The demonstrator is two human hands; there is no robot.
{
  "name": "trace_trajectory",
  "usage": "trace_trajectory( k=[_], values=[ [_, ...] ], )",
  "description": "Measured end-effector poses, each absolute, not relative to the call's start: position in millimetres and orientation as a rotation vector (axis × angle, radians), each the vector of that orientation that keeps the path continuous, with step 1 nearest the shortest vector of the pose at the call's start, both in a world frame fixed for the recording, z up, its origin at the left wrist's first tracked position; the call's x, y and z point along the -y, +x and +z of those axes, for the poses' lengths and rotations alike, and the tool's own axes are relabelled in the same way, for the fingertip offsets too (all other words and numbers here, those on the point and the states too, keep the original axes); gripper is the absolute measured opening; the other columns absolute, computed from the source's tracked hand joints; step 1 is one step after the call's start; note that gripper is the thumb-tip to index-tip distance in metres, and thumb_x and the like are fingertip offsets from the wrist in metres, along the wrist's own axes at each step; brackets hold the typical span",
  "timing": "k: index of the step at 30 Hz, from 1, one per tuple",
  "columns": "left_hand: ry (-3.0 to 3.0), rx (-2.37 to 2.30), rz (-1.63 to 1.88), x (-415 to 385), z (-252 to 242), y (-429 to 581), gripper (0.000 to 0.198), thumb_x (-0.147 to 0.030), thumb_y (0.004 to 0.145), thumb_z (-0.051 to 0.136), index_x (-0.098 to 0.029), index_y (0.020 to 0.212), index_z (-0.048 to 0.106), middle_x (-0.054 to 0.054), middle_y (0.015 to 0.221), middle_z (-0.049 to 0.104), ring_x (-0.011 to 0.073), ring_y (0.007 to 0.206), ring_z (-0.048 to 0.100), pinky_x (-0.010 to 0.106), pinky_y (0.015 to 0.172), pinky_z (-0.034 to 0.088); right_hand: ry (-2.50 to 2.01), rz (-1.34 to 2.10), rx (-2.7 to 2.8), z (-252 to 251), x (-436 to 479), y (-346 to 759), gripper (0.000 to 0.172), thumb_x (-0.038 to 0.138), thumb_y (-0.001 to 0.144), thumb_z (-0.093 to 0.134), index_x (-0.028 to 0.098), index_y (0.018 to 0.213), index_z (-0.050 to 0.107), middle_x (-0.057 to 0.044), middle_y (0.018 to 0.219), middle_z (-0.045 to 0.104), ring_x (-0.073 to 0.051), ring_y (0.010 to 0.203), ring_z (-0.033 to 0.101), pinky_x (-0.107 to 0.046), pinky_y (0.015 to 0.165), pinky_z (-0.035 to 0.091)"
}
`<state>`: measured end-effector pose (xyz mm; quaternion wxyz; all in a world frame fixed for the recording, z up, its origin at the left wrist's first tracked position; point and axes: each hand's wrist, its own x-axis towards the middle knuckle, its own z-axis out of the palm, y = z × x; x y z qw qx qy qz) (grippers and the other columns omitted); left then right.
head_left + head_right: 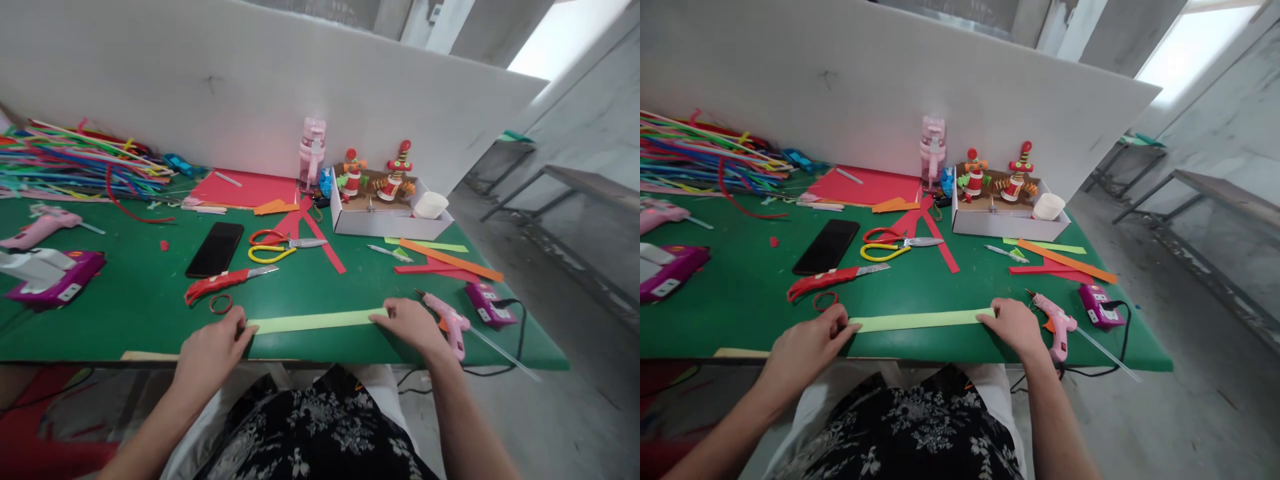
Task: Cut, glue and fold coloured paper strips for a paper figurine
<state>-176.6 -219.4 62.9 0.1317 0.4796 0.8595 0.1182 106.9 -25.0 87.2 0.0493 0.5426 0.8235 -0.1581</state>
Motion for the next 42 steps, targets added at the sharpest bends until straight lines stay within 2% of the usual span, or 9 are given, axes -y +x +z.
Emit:
trace_trajectory(
  k=[4, 8, 12, 17, 22, 31, 36, 40, 42],
  values=[
    [1.594, -2.717, 0.425, 234, 65, -180, 0.023, -0.044, 0.094, 0.043, -0.025, 0.093, 0.056, 0.001, 0.066, 0.066, 0.0231, 0.057, 0.062, 0.029, 0.05, 0.031, 1.943, -0.105, -2.683, 87, 49, 110, 0.038, 0.054, 0.083, 0.063, 0.022, 0.103, 0.067, -0.007, 0.083, 0.072, -0.026, 0.074, 0.067, -0.032, 0.06, 0.044],
    [2.263, -2.482, 1.08, 244, 63, -163, 0.016, -0.017, 0.091, 0.049, -0.02, 0.102, 0.06, 0.008, 0.089, 0.072, 0.023, 0.085, 0.067, 0.034, 0.08, 0.051, 1.482, -0.12, -3.446, 78, 88, 100, 0.029, 0.036, 0.098, 0.047, 0.021, 0.114, 0.067, -0.012, 0.106, 0.073, -0.026, 0.101, 0.067, -0.04, 0.089, 0.053],
    [2.596, -2.104, 0.937, 236, 44, -121, 0.049, -0.008, 0.086, 0.045, -0.014, 0.134, 0.054, 0.013, 0.125, 0.07, 0.0263, 0.126, 0.057, 0.041, 0.111, 0.039, 0.652, -0.342, -3.531, 61, 112, 79, 0.046, 0.034, 0.1, 0.044, 0.014, 0.139, 0.053, -0.014, 0.133, 0.064, -0.026, 0.128, 0.056, -0.044, 0.111, 0.045],
    [2.537, -2.2, 0.702, 222, 17, -93, 0.057, -0.027, 0.095, 0.043, -0.009, 0.149, 0.04, 0.015, 0.145, 0.057, 0.0285, 0.143, 0.041, 0.046, 0.123, 0.021, 0.572, -0.359, -3.312, 41, 111, 69, 0.077, 0.052, 0.095, 0.051, 0.006, 0.154, 0.032, -0.019, 0.153, 0.043, -0.031, 0.145, 0.037, -0.052, 0.12, 0.033],
    [2.557, -2.224, 0.587, 220, 4, -97, 0.063, -0.041, 0.099, 0.037, -0.007, 0.152, 0.032, 0.018, 0.148, 0.053, 0.0295, 0.142, 0.043, 0.046, 0.12, 0.027, 0.647, -0.33, -3.221, 31, 112, 68, 0.082, 0.059, 0.091, 0.055, 0.012, 0.154, 0.033, -0.015, 0.157, 0.039, -0.033, 0.148, 0.029, -0.052, 0.121, 0.03],
    [2.557, -2.398, 0.582, 249, 1, -144, 0.067, -0.03, 0.095, 0.049, -0.004, 0.153, 0.029, 0.022, 0.141, 0.058, 0.0332, 0.13, 0.056, 0.046, 0.114, 0.034, 0.714, -0.391, -3.129, 38, 112, 66, 0.074, 0.061, 0.093, 0.05, 0.017, 0.152, 0.039, -0.01, 0.158, 0.039, -0.032, 0.148, 0.031, -0.053, 0.122, 0.025],
    [2.582, -2.456, 0.531, 266, 13, -164, 0.048, -0.03, 0.095, 0.047, -0.007, 0.137, 0.054, 0.02, 0.132, 0.065, 0.0331, 0.122, 0.061, 0.047, 0.105, 0.039, 0.742, -0.408, -3.114, 39, 113, 65, 0.074, 0.063, 0.094, 0.047, 0.016, 0.151, 0.04, -0.01, 0.158, 0.039, -0.032, 0.148, 0.03, -0.053, 0.123, 0.024],
    [2.458, -2.644, 0.446, 263, 39, -185, 0.029, -0.025, 0.096, 0.045, -0.017, 0.104, 0.072, 0.012, 0.095, 0.077, 0.0295, 0.092, 0.067, 0.042, 0.076, 0.044, 0.732, -0.429, -3.091, 41, 113, 64, 0.077, 0.065, 0.093, 0.045, 0.014, 0.152, 0.04, -0.01, 0.158, 0.037, -0.033, 0.148, 0.03, -0.053, 0.123, 0.023],
    [2.305, -2.81, 0.32, 254, 52, -197, 0.031, -0.026, 0.097, 0.043, -0.018, 0.104, 0.072, 0.011, 0.081, 0.072, 0.0295, 0.08, 0.062, 0.04, 0.066, 0.04, 0.732, -0.425, -3.079, 42, 114, 63, 0.078, 0.065, 0.093, 0.047, 0.014, 0.152, 0.038, -0.011, 0.159, 0.036, -0.034, 0.149, 0.029, -0.054, 0.123, 0.022]
  ],
)
